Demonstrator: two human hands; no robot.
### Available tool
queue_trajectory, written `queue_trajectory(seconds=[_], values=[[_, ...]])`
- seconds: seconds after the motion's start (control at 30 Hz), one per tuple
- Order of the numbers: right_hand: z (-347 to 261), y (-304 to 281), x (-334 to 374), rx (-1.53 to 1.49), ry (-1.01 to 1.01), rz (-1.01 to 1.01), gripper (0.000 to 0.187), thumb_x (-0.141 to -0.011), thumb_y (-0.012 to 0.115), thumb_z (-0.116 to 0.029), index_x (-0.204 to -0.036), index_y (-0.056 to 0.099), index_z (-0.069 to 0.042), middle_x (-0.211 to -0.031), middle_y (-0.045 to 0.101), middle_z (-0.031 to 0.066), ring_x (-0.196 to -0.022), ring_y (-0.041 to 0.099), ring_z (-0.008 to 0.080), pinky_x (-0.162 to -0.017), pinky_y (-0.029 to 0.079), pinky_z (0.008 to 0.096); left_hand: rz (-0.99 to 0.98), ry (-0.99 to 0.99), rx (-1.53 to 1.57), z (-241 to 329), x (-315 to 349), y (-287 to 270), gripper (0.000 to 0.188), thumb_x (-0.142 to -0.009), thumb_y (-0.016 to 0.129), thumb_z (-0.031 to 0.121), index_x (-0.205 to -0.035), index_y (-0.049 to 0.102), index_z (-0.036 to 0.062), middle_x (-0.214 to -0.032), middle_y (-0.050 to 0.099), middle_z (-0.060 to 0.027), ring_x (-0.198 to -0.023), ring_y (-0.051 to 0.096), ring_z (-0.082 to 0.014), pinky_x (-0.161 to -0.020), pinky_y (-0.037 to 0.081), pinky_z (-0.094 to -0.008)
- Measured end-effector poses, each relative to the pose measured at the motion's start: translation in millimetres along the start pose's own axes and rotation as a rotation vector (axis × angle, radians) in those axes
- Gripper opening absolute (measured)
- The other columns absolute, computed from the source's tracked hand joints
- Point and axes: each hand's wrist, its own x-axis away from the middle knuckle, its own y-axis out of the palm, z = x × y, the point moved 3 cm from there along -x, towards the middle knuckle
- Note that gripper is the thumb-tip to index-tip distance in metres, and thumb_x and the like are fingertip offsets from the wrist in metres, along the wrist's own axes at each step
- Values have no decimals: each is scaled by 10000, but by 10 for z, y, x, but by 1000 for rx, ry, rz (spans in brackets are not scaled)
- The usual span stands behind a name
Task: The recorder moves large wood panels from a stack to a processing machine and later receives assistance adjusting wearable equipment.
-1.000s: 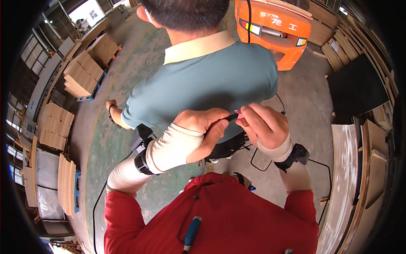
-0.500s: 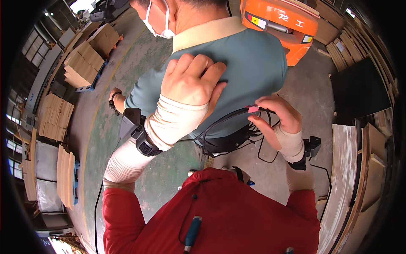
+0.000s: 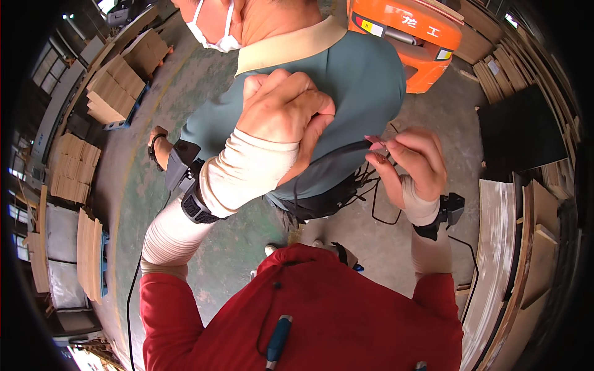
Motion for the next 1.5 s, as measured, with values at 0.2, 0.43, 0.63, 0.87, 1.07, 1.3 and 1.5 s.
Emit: queue_trajectory(seconds=[0.2,0.43,0.63,0.87,1.07,1.3,1.5], values=[[193,158,-143,-10,-73,-25,411,-675,860,43,-1030,657,-8,-966,625,106,-789,622,271,-635,528,345,-57,-40,75,42,-69,-2,171,-744,765,12,-879,686,81,-823,581,-13,-795,552,-204,-837,352,-332],[183,155,-158,-22,-86,78,356,-583,872,41,-890,694,12,-883,628,83,-752,622,263,-598,535,336,-265,118,75,25,-310,-39,124,-797,745,53,-892,688,109,-814,558,-5,-800,548,-212,-840,351,-346],[216,89,-272,-28,-140,47,347,-586,863,54,-882,684,23,-881,627,95,-735,624,271,-598,538,350,-365,183,164,-46,-384,24,104,-829,726,73,-913,680,114,-824,557,-5,-830,556,-212,-858,351,-354],[230,29,-434,-95,-139,-111,320,-624,851,32,-877,656,9,-870,623,98,-738,633,277,-603,526,363,-386,160,307,-60,-452,-23,86,-832,718,53,-886,680,107,-806,565,-21,-807,568,-223,-860,359,-356],[224,98,-357,-54,-50,-124,337,-661,853,-20,-932,653,-23,-889,631,91,-758,624,274,-650,509,372,-324,197,124,-44,-438,-29,98,-815,728,45,-888,679,86,-837,595,-40,-834,573,-229,-865,377,-353],[263,61,-107,-24,39,-47,336,-677,856,-32,-948,657,-46,-891,631,75,-750,611,271,-651,496,363,-196,125,6,27,-322,-170,218,-761,769,70,-962,684,86,-948,626,-40,-948,578,-237,-870,383,-360],[279,18,-21,-35,8,11,361,-659,869,-31,-954,660,-41,-891,629,75,-753,607,259,-631,494,365,-165,191,-184,102,-305,-37,302,-702,805,130,-984,697,116,-943,598,-9,-936,568,-214,-860,375,-357]])
